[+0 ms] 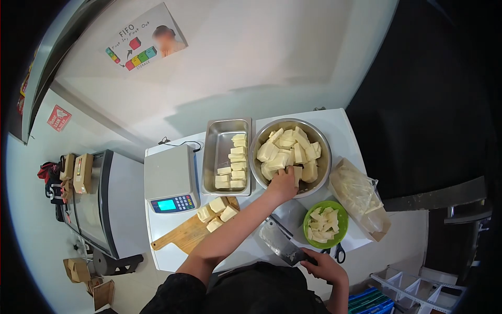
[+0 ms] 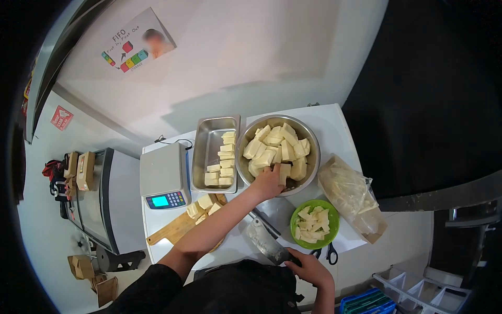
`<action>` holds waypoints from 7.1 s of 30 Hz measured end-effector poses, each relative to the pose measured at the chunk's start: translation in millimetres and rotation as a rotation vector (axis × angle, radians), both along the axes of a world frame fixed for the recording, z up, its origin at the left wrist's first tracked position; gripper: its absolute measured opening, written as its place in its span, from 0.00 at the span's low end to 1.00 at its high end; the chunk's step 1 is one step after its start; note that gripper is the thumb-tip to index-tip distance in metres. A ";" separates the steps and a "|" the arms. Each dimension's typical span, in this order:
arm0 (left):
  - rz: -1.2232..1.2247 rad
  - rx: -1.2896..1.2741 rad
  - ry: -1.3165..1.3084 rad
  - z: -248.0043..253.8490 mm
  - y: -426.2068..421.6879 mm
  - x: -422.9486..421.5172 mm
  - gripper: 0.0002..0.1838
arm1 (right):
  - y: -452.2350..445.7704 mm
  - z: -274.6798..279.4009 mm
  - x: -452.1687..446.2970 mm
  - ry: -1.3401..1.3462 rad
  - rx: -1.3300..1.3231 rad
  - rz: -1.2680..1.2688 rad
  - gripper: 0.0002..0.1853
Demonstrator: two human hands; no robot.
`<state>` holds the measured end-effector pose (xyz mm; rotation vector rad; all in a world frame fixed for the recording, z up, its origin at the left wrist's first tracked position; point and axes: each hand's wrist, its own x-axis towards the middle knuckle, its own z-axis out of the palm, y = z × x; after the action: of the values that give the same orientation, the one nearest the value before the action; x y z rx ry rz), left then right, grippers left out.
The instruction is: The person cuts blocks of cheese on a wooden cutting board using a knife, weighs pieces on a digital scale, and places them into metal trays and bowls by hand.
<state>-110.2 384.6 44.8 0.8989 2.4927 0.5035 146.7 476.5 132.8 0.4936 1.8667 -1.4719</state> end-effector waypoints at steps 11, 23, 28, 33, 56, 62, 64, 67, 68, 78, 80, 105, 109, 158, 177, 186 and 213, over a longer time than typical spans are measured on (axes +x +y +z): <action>0.029 0.008 -0.038 7.2 0.6 2.3 0.40 | 1.6 -12.8 3.6 0.019 -0.012 -0.013 0.28; 0.183 0.363 -0.101 6.7 18.3 8.6 0.33 | -3.5 -13.0 8.6 0.047 0.000 -0.005 0.30; 0.211 0.474 -0.027 22.1 14.5 9.2 0.32 | -7.3 -5.5 11.5 0.055 0.008 -0.028 0.30; 0.255 0.442 -0.109 53.8 6.1 2.2 0.31 | -13.3 -2.5 22.2 0.093 0.060 -0.025 0.29; 1.154 0.919 -0.583 -17.3 -408.5 122.7 0.30 | -146.7 5.9 0.6 0.272 0.043 -0.060 0.09; 1.022 0.993 -0.418 -38.0 -388.3 125.2 0.32 | -218.9 5.3 -16.6 0.302 0.109 -0.058 0.10; 0.969 1.020 -0.383 -42.1 -386.8 123.0 0.33 | -236.6 -3.8 -18.5 0.387 0.193 -0.035 0.10; 0.918 0.739 -0.370 -38.6 -388.1 121.6 0.37 | -257.5 -14.3 -20.8 0.548 0.363 0.015 0.11; 0.904 0.730 -0.381 -30.5 -388.2 122.7 0.37 | -263.6 -15.0 -22.2 0.544 0.359 -0.010 0.11; 0.333 0.390 0.286 -23.5 -415.3 96.2 0.40 | -315.8 -25.8 -34.2 0.587 0.380 -0.111 0.11; 0.249 0.403 0.276 -27.7 -418.1 92.5 0.39 | -325.6 -28.9 -36.5 0.580 0.397 -0.111 0.11; 0.386 0.419 0.330 -44.9 -407.9 94.4 0.32 | -363.6 -48.8 -53.3 0.495 0.495 -0.126 0.11; 0.391 0.415 0.323 -44.5 -407.1 94.2 0.31 | -364.4 -50.4 -54.5 0.487 0.491 -0.130 0.12; 0.541 0.529 0.182 -47.8 -411.2 82.2 0.22 | -344.9 -74.6 -70.9 0.594 0.417 -0.146 0.13; -0.123 0.283 -0.332 91.1 -426.7 2.1 0.21 | -307.9 8.9 -95.9 1.044 0.786 0.469 0.11; -0.114 0.339 -0.349 63.3 -426.1 -27.7 0.21 | -304.0 1.8 -129.5 1.018 0.796 0.517 0.11; 0.023 0.441 0.393 35.5 -442.8 -129.4 0.19 | -310.1 -42.1 -133.1 0.826 0.512 0.569 0.09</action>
<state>-239.6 -58.2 80.3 1.2343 2.7962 0.9959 13.6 166.4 90.6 -0.4996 2.7324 -0.8355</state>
